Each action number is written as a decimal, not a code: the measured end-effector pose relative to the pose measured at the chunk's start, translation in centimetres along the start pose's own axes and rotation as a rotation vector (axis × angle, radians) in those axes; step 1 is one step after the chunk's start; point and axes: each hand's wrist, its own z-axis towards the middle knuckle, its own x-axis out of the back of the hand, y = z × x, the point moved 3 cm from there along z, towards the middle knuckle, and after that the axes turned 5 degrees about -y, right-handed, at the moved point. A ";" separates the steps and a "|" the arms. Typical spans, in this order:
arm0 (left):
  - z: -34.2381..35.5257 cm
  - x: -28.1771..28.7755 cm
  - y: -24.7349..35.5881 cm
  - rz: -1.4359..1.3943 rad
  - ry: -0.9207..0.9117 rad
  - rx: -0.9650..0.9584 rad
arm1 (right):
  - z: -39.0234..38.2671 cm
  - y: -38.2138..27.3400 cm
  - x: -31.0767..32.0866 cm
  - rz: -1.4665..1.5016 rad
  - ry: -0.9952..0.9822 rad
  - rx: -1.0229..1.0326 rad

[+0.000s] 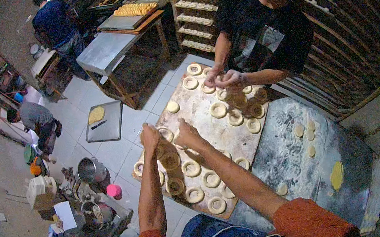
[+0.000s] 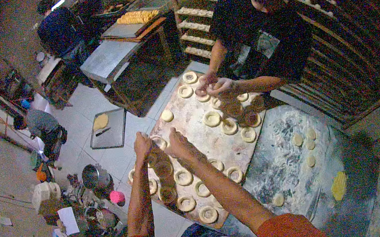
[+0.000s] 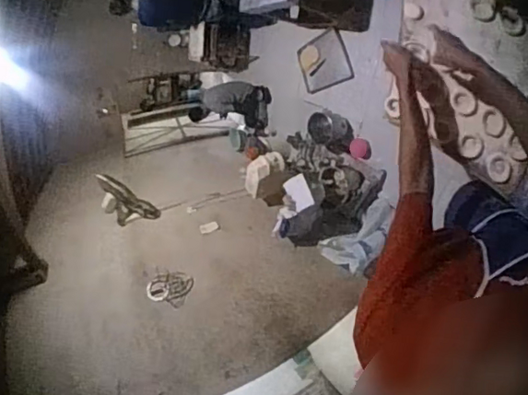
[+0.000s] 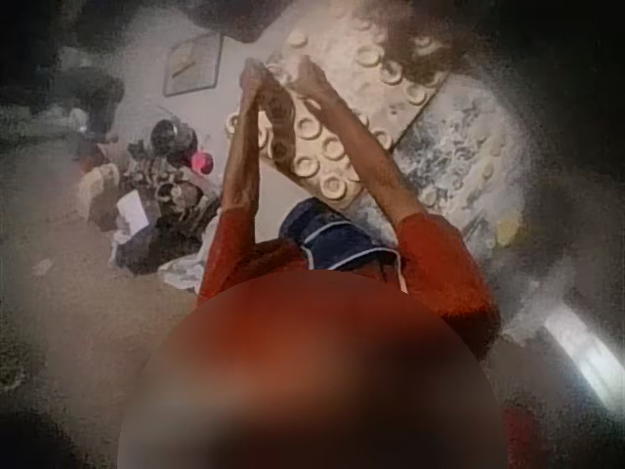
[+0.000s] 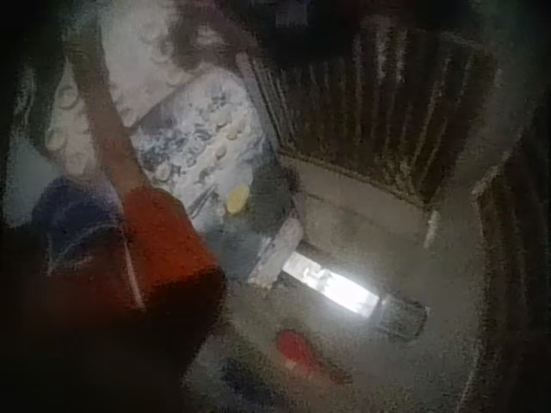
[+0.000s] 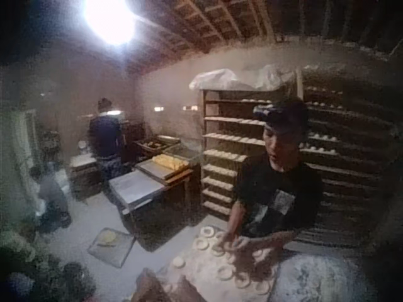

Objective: The person shapes small dough balls into rings by hand and places them on a wooden board. They work alongside another person at a metal table in a bakery, repeatedly forming dough pieces and arranging them in rows.

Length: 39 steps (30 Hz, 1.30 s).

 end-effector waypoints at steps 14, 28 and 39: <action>-3.0 0.2 4.1 -0.109 0.083 -0.387 | -36.3 17.5 15.5 -0.147 0.408 -0.590; -35.6 -12.6 28.4 -0.614 -0.653 -0.375 | -46.2 27.1 21.0 -0.218 0.759 -0.552; -47.1 -20.5 34.1 -0.970 -0.917 -0.195 | -50.1 25.2 21.2 0.638 0.689 -0.236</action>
